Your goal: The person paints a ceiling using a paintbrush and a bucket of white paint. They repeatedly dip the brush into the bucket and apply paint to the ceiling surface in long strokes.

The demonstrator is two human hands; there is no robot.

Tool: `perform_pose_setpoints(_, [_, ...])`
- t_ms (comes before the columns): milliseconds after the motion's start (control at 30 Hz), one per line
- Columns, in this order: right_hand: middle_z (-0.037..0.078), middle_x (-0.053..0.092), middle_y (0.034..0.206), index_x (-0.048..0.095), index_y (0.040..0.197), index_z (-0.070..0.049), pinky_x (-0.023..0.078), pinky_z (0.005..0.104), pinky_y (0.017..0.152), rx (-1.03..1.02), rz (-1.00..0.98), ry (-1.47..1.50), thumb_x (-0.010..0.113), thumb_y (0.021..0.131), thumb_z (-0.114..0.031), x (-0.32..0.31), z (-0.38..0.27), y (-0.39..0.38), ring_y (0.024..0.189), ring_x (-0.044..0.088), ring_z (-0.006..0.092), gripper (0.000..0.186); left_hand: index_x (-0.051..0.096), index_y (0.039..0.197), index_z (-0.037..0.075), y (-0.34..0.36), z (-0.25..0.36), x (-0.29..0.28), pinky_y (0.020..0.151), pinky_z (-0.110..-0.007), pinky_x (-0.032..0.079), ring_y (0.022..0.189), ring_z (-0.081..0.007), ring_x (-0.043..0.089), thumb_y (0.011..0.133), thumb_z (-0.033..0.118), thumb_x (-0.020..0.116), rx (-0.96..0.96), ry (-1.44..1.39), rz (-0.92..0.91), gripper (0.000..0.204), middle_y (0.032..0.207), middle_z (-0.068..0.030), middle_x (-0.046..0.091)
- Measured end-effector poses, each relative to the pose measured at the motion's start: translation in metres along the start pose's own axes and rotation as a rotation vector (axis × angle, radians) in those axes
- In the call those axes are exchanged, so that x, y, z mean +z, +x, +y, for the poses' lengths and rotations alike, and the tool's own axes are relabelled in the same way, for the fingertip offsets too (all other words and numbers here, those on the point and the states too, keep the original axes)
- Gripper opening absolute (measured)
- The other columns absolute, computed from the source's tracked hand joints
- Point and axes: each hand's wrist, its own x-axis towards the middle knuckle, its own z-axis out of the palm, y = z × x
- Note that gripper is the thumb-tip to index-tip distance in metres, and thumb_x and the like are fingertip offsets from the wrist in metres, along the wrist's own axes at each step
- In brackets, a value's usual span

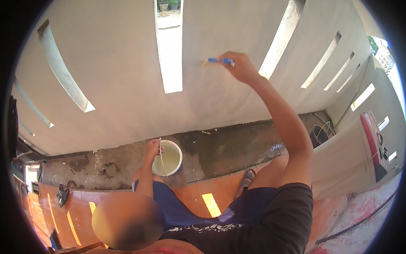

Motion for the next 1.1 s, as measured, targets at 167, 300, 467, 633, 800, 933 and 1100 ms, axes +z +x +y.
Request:
perform_pose_setpoints(167, [0.009,0.075,0.103,0.072,0.105,-0.002,0.055,0.0287,0.082,-0.289,0.424,-0.371,0.069,0.092,-0.002,-0.126,-0.028,0.072,0.092,0.070,0.0206,0.013,0.060,0.118,-0.001,0.002,0.000,-0.001,0.048,-0.029,0.052,0.055,-0.0167,0.066,0.100,0.025,0.054,0.000,-0.001,-0.010,0.032,0.073,-0.0106,0.069])
perform_pose_setpoints(300, [0.016,0.070,0.103,0.070,0.102,-0.001,0.053,0.0335,0.083,-0.564,0.672,-0.393,0.070,0.085,0.006,-0.138,-0.022,0.087,0.094,0.068,0.0278,0.019,0.060,0.118,0.000,0.001,0.003,0.000,0.048,-0.028,0.052,0.056,-0.0165,0.067,0.100,0.026,0.054,-0.033,-0.007,-0.003,0.032,0.074,-0.0105,0.069])
perform_pose_setpoints(467, [0.012,0.071,0.108,0.071,0.104,-0.005,0.057,0.0334,0.080,-0.525,0.373,-0.545,0.074,0.078,0.009,-0.066,0.022,0.014,0.097,0.069,0.0291,0.030,0.061,0.116,0.000,0.000,0.002,0.000,0.049,-0.028,0.052,0.056,-0.0166,0.067,0.100,0.026,0.054,-0.034,0.006,0.000,0.032,0.073,-0.0099,0.069])
perform_pose_setpoints(633, [0.010,0.069,0.113,0.069,0.101,-0.005,0.057,0.0376,0.081,-0.290,-0.113,-0.299,0.072,0.074,0.009,0.021,0.050,-0.100,0.100,0.067,0.0295,0.031,0.062,0.114,0.000,-0.001,0.000,-0.002,0.050,-0.029,0.053,0.056,-0.0167,0.067,0.099,0.027,0.055,-0.024,-0.004,-0.028,0.031,0.072,-0.0094,0.069])
perform_pose_setpoints(800, [0.011,0.072,0.104,0.071,0.100,-0.002,0.056,0.0360,0.081,0.026,-0.179,-0.122,0.073,0.082,0.003,0.008,0.055,-0.081,0.097,0.068,0.0290,0.018,0.063,0.111,0.000,-0.001,0.003,-0.002,0.050,-0.029,0.053,0.056,-0.0165,0.066,0.099,0.027,0.056,-0.060,0.004,-0.001,0.031,0.071,-0.0093,0.069])
perform_pose_setpoints(933, [0.008,0.076,0.104,0.072,0.105,-0.001,0.055,0.0295,0.085,-0.035,0.150,-0.186,0.070,0.092,-0.006,-0.104,0.042,0.004,0.093,0.070,0.0176,0.014,0.063,0.111,0.000,0.001,-0.001,-0.003,0.050,-0.029,0.053,0.056,-0.0162,0.066,0.099,0.026,0.056,-0.021,-0.016,-0.004,0.030,0.071,-0.0091,0.068])
perform_pose_setpoints(1100, [0.011,0.074,0.105,0.073,0.104,-0.002,0.055,0.0290,0.083,-0.428,0.605,-0.458,0.072,0.089,-0.002,-0.185,0.015,0.063,0.096,0.071,0.0200,0.015,0.063,0.111,0.000,0.006,-0.003,-0.001,0.050,-0.029,0.053,0.056,-0.0161,0.066,0.099,0.026,0.056,-0.053,-0.005,-0.001,0.029,0.071,-0.0090,0.068])
